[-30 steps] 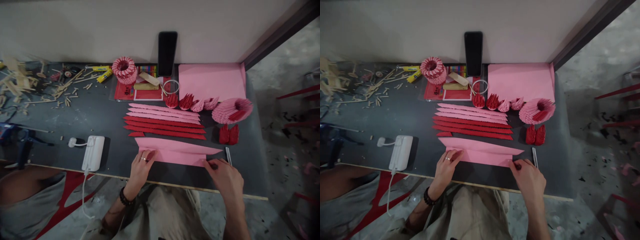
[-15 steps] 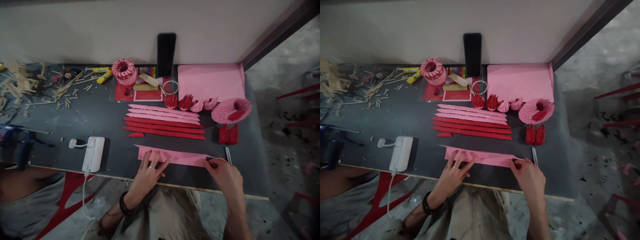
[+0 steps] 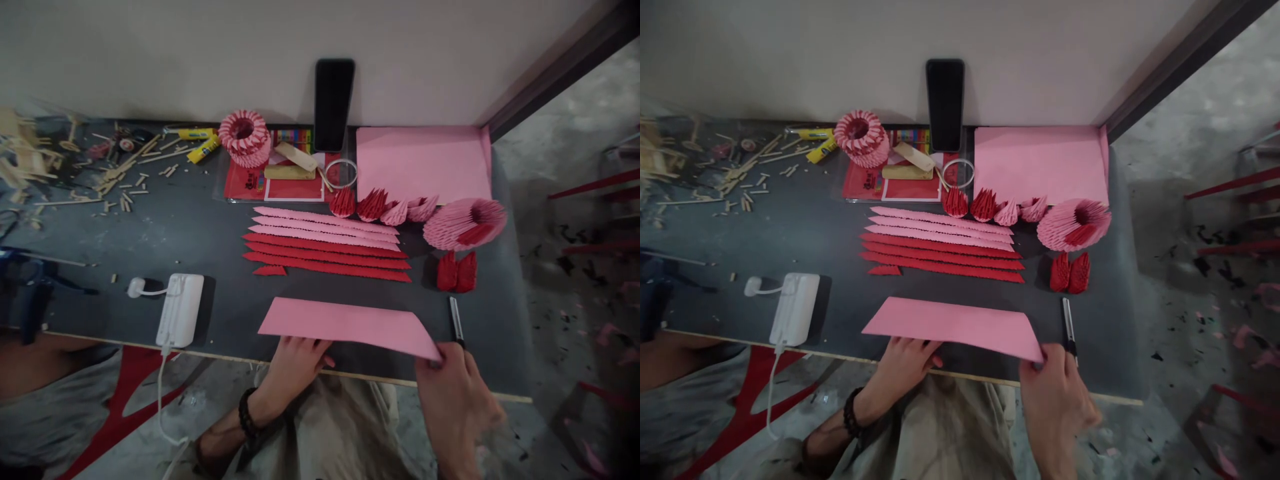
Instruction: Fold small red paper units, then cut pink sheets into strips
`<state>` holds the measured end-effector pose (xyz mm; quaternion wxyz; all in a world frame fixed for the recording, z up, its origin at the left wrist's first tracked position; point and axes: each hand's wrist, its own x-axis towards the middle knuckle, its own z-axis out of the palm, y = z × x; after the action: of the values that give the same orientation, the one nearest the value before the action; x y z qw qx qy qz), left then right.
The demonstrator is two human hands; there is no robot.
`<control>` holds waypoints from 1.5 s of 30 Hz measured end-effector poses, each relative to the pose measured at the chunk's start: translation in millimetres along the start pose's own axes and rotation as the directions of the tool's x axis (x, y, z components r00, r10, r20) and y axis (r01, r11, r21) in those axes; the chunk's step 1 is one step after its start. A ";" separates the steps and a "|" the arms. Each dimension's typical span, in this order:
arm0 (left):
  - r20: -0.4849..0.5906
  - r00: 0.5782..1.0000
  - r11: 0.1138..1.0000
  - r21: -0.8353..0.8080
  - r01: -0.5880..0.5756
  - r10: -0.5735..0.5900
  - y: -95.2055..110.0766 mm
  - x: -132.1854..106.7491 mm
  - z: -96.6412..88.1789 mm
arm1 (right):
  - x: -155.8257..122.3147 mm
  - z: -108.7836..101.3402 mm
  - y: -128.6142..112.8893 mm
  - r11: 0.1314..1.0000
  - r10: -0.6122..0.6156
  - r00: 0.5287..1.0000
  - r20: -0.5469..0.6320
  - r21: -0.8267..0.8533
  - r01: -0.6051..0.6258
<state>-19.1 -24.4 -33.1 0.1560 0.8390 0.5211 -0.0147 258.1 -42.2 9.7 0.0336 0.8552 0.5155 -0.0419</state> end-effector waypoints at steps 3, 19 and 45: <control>0.009 0.997 0.997 0.019 -0.077 0.077 -2.2 1.0 -3.6 | -20.8 3.6 -10.0 0.994 -0.051 0.999 -0.012 0.099 0.052; -0.019 0.996 0.994 0.066 -0.090 0.091 -7.8 0.2 -1.6 | 15.2 46.9 18.4 0.562 -0.821 0.571 0.003 0.188 0.806; -0.131 0.991 0.998 0.061 0.006 0.002 -83.5 -42.0 -14.8 | 3.7 68.3 -23.1 0.427 -0.820 0.499 -0.279 0.282 0.859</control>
<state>-113.8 -22.8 -31.8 0.0960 0.8420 0.5303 0.0243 236.8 -35.0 -59.0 -0.1859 0.4732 0.8539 -0.1109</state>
